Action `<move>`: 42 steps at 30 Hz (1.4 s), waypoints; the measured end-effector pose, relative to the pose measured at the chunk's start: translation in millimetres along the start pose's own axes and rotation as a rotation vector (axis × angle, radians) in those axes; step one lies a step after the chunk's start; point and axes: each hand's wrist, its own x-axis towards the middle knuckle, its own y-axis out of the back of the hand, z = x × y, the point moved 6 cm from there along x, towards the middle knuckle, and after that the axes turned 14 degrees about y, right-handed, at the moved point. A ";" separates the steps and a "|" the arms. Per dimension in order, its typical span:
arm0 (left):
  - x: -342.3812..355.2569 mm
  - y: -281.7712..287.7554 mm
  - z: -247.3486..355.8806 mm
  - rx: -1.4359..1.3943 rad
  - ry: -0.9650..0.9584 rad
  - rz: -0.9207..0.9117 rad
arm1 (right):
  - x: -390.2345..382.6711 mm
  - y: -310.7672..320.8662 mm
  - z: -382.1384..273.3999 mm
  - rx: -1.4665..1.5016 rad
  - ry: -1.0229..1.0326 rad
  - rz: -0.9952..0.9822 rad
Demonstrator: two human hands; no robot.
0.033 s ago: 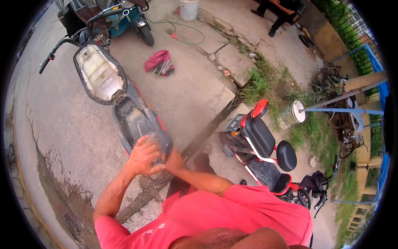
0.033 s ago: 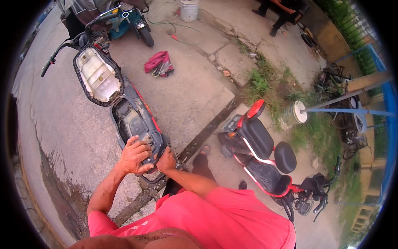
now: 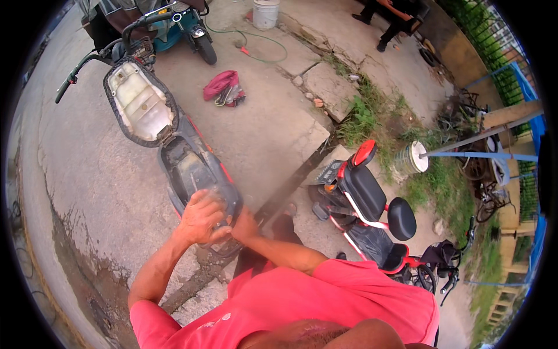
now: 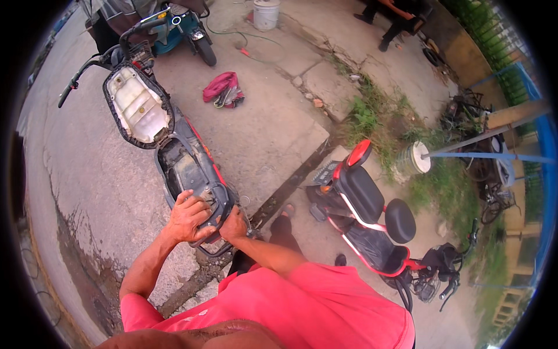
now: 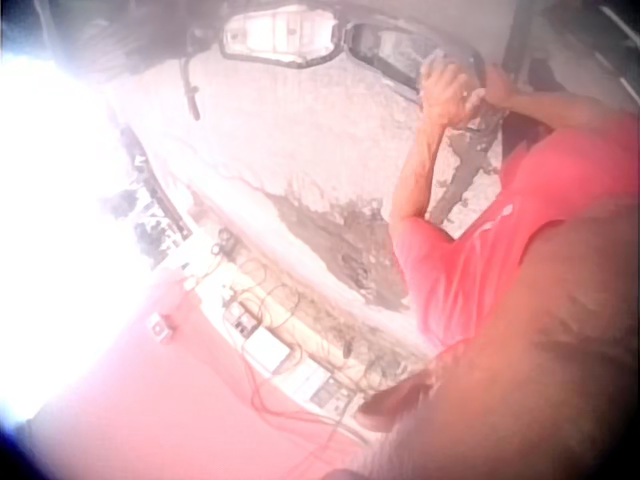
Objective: The person works on the internal components of a moped by using a screwdriver to remove and replace screws around the battery and motor area.
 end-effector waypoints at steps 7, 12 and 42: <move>-4.5 -12.2 -9.2 0.217 0.340 0.187 | -2.0 1.9 -3.4 -0.020 -0.027 0.032; -2.7 1.4 12.4 0.067 0.122 -0.059 | -1.1 2.1 -4.8 -0.042 -0.062 0.010; -91.1 -80.2 -61.8 -1.418 1.118 0.662 | -3.3 25.6 -29.4 -0.044 -0.122 -0.052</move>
